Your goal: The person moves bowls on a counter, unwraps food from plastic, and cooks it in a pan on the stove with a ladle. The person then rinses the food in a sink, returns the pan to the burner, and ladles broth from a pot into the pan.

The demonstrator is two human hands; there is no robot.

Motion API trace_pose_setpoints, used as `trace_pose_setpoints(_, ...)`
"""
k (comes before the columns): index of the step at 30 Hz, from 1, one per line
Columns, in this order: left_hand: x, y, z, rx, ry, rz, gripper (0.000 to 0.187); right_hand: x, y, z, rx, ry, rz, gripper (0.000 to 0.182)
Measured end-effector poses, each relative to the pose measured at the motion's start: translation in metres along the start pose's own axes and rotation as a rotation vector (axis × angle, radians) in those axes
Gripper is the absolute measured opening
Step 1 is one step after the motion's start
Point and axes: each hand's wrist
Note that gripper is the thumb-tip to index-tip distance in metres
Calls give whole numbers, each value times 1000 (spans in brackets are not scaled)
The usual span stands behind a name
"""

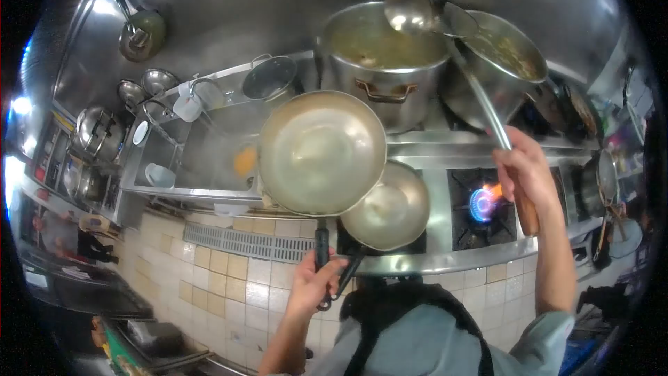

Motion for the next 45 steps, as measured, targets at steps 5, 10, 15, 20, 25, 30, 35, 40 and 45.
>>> trace_pose_setpoints(5, -3, -13, -5, -42, -14, 28, 29, 51, 46, -5, -240, 36, 130, 25)
trace_pose_setpoints(10, -6, -30, -8, -72, -86, 96, 32, 97, 68, -15, -395, 11, 108, 12)
trace_pose_setpoints(15, 0, -27, -7, -59, -106, 89, 30, 108, 87, 8, -435, 86, 200, 10)
trace_pose_setpoints(20, 5, -21, -9, -94, -119, 141, 26, 108, 81, 4, -344, 93, 272, 9)
trace_pose_setpoints(25, 12, -13, -14, -34, -136, 150, 20, 122, 83, -3, -391, 73, 165, 9)
trace_pose_setpoints(30, 13, -1, -24, -6, -148, 190, 21, 133, 87, -6, -127, 244, 37, 13)
trace_pose_setpoints(35, 12, 12, -38, 53, -193, 236, 25, 146, 79, -7, 361, 330, 69, 11)
trace_pose_setpoints(40, 9, 20, -40, 73, -233, 265, 28, 148, 70, -15, 1060, 385, 158, 19)
trace_pose_setpoints(45, 6, 29, -39, 32, -260, 298, 27, 133, 70, 9, 1112, 350, 166, 22)
Point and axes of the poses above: each hand's wrist, its own x-axis towards the middle knuckle, its own y-axis out of the palm, z = x × y, and after that the axes turned 15 degrees about -y, right-handed
